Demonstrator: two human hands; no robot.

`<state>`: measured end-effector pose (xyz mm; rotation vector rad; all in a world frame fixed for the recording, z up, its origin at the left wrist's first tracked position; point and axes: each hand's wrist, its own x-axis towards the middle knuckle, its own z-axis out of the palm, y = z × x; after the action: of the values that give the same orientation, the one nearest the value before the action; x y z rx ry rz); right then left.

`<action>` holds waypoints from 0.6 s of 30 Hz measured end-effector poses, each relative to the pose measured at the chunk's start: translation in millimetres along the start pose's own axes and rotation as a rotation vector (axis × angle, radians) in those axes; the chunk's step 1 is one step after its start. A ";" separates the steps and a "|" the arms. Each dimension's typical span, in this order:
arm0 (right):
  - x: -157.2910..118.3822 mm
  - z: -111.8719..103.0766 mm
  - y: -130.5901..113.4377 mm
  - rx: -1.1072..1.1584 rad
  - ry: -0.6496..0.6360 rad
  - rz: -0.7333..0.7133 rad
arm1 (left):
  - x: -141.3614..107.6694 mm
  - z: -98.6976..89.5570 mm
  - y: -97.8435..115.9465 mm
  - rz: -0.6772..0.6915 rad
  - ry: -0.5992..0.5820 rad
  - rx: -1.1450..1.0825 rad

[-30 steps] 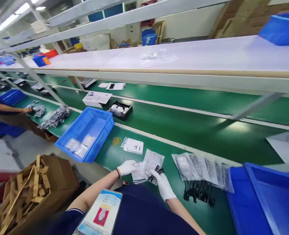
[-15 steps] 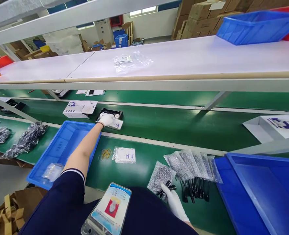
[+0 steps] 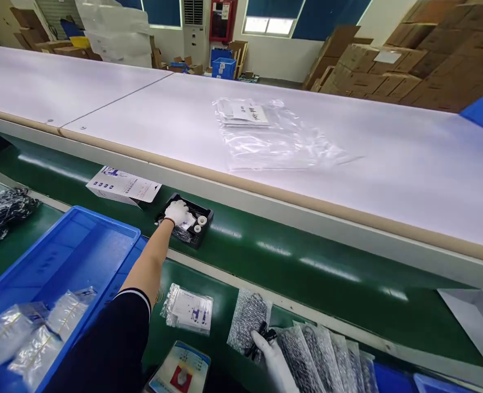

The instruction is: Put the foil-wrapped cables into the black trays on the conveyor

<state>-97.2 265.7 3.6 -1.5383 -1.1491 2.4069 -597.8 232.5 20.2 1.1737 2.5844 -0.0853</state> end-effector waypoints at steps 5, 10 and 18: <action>57.8 25.8 -71.4 -0.059 -0.093 -0.158 | 24.7 22.4 18.6 0.048 -0.011 -0.098; 114.5 76.3 -164.6 -0.492 -0.057 -0.503 | 40.1 26.6 41.7 -0.016 -0.013 -0.153; 182.1 173.1 -236.0 -0.923 0.090 -0.685 | 29.9 45.6 72.5 -0.066 -0.061 -0.145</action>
<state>-403.7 416.9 49.3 -1.0328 -2.4388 1.3813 -551.2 294.3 -27.1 1.0190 2.5290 0.0501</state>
